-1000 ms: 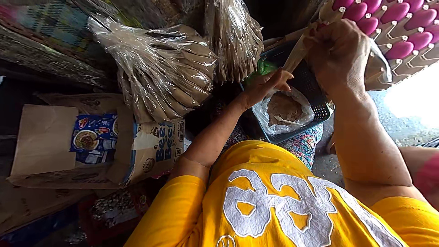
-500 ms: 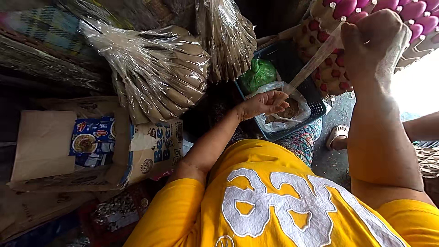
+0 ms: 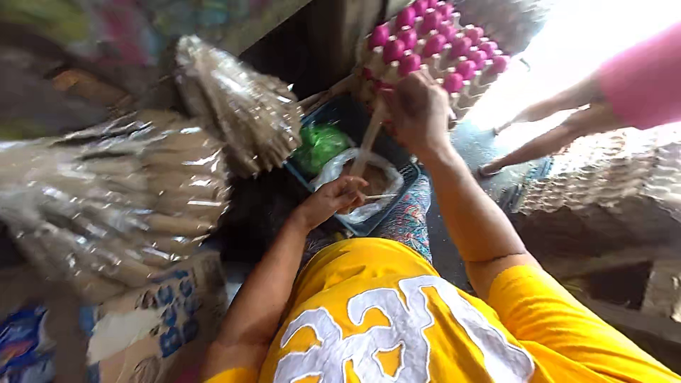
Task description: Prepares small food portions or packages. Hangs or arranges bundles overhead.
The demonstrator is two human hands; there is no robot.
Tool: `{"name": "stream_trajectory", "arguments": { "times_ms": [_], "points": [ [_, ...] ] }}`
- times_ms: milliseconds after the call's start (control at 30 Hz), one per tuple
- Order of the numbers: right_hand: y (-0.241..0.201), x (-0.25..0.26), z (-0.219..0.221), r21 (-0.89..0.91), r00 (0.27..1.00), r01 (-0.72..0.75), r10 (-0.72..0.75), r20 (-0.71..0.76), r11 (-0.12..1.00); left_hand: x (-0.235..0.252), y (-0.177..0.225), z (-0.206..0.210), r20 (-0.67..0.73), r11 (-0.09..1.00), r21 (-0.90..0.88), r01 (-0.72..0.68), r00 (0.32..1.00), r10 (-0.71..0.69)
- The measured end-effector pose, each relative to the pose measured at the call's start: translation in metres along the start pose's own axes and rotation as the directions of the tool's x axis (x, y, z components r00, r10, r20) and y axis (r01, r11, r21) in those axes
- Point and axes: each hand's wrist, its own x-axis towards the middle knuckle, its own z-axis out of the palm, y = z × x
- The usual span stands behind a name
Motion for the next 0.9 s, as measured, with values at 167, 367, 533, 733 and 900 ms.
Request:
{"name": "stream_trajectory", "arguments": {
  "times_ms": [167,367,533,733,900],
  "points": [
    [0.001,-0.002,-0.005,-0.005,1.000,0.006,-0.006,-0.021,1.000,-0.002,-0.006,0.006,0.020,0.995,-0.102,0.004,1.000,-0.002],
    [-0.019,-0.029,0.000,0.127,0.979,0.059,-0.082,0.187,0.990,0.012,0.013,0.019,-0.107,0.962,-0.237,-0.136,0.988,0.114],
    [-0.032,-0.053,-0.007,0.270,0.963,0.155,-0.206,0.172,0.950,0.011,0.037,0.031,-0.299,0.918,-0.290,-0.273,0.936,0.184],
    [-0.036,-0.058,-0.019,0.401,0.965,0.192,-0.246,0.087,0.896,0.011,0.042,0.031,-0.318,0.895,-0.234,-0.381,0.900,0.300],
    [0.001,-0.073,-0.016,0.265,0.975,0.067,-0.120,0.186,0.962,0.012,0.050,0.018,-0.469,0.931,-0.054,-0.361,0.833,0.295]
  ]
}}
